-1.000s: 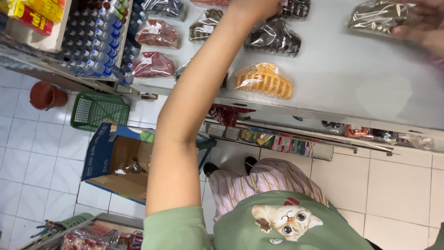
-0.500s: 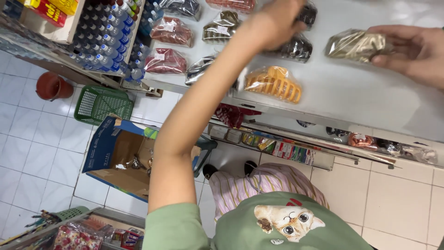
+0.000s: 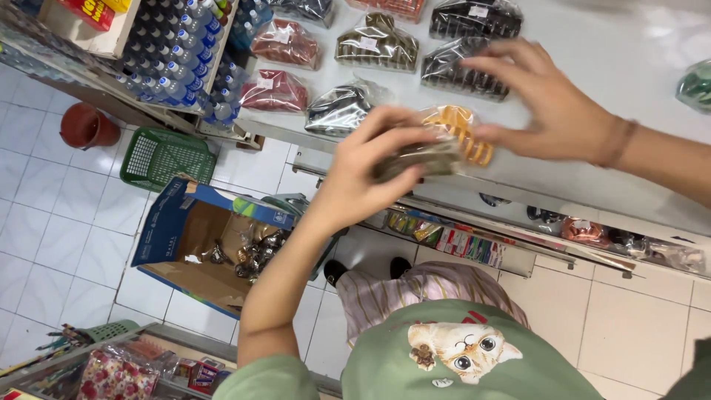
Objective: Organizing various hair clips on a store shelf after cleaning them with a cloth.
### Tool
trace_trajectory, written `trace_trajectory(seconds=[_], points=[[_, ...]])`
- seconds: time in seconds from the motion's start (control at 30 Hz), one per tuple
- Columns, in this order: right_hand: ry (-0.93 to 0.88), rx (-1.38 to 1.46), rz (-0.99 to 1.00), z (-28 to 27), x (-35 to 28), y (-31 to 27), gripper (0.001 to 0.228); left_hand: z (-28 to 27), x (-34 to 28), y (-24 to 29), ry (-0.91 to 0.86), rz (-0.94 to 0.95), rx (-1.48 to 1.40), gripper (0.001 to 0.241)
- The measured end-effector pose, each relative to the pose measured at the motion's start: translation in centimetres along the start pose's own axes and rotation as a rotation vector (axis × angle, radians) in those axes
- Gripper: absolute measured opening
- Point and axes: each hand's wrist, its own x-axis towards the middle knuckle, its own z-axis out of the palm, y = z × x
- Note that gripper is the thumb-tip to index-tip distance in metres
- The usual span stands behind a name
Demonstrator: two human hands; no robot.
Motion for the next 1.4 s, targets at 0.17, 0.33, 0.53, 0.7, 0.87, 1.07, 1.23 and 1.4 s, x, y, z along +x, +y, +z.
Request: trace_trajectory(seconds=[0.17, 0.33, 0.53, 0.7, 0.87, 1.07, 1.23, 1.4], points=[[0.022, -0.521, -0.194, 2.4, 3.8, 2.7, 0.094, -2.0, -5.1, 0.4, 0.202, -0.245, 0.081, 0.037], [-0.048, -0.636, -0.157, 3.2, 4.2, 3.8, 0.084, -3.0, -7.4, 0.0, 0.314, -0.357, 0.063, 0.035], [-0.07, -0.567, -0.113, 2.6, 1.9, 4.3, 0.07, -3.8, -8.6, -0.6, 0.359, -0.376, 0.05, 0.035], [-0.042, -0.507, -0.104, 1.7, -1.3, 4.9, 0.062, -4.6, -8.8, -0.9, 0.376, -0.394, 0.047, 0.034], [-0.033, -0.556, -0.053, 1.3, -3.0, 3.5, 0.053, -5.3, -8.8, -2.3, 0.464, -0.351, -0.07, 0.025], [0.026, -0.443, -0.006, 1.8, -4.2, 3.6, 0.046, -5.8, -7.0, -4.0, 0.23, -0.57, -0.032, 0.016], [0.06, -0.468, -0.005, 2.0, -3.7, 2.3, 0.047, -7.4, -3.0, -0.4, -0.086, -0.383, 0.245, 0.032], [0.131, -0.594, -0.043, 1.3, 0.1, -0.7, 0.058, -8.4, -2.4, -1.5, -0.193, -0.238, 0.391, 0.061]])
